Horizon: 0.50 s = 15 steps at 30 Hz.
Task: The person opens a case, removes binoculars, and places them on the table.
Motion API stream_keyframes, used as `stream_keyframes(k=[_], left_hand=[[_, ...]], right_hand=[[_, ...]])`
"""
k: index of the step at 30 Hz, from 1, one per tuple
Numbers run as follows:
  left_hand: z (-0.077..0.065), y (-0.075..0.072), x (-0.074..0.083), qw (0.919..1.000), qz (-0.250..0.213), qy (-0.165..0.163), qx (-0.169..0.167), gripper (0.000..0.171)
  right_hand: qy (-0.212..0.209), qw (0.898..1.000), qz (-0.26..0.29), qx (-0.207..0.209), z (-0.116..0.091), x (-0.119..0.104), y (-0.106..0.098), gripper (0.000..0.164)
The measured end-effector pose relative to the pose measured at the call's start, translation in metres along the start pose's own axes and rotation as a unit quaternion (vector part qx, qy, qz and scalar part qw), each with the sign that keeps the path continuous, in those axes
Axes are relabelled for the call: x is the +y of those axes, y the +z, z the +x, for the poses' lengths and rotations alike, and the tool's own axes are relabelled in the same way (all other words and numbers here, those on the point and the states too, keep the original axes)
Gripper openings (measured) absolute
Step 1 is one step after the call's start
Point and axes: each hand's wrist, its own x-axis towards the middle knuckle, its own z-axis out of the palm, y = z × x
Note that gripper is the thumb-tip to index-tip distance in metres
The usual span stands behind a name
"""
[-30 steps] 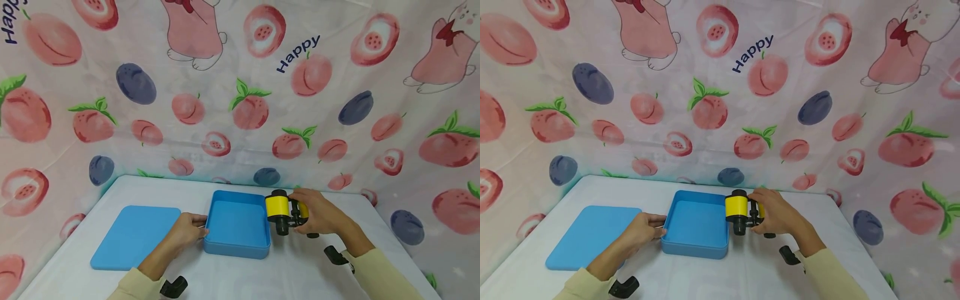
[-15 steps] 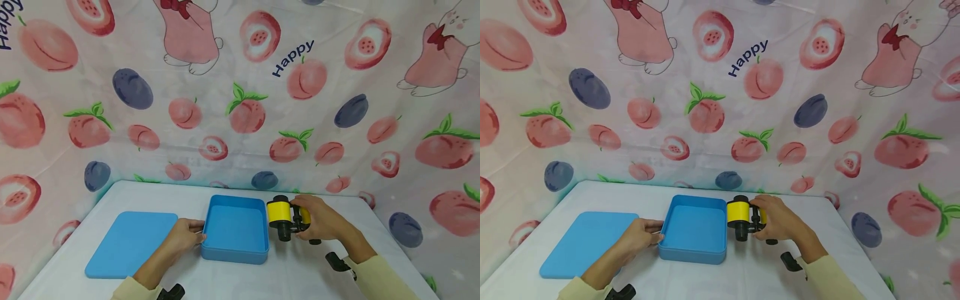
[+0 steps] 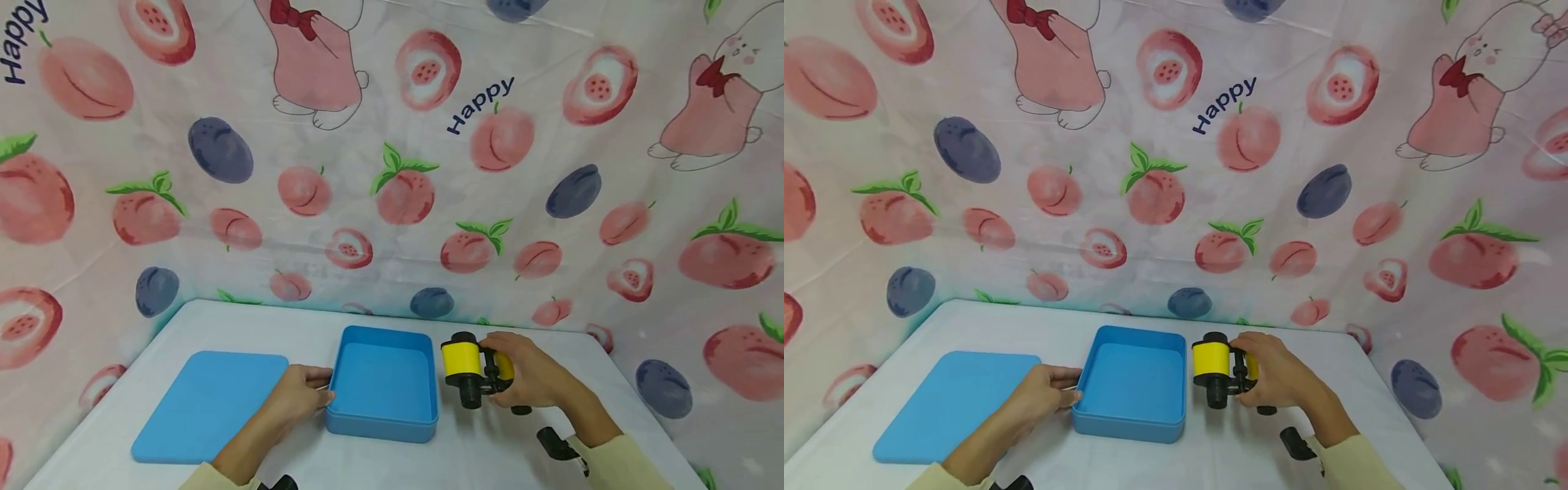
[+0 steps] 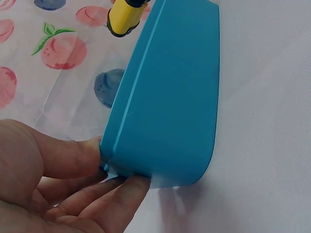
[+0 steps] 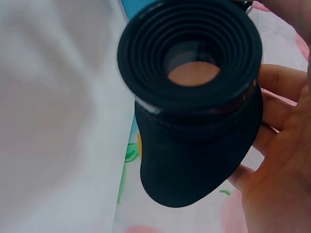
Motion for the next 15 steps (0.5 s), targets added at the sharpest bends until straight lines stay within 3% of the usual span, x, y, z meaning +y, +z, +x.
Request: stream_keyframes(k=[15], left_hand=[[0.001,0.001,-0.002,1.0,-0.002,-0.002,-0.001,0.049]], right_hand=[[-0.013,1.0,0.01,0.009,-0.01,0.015,0.001,0.085]])
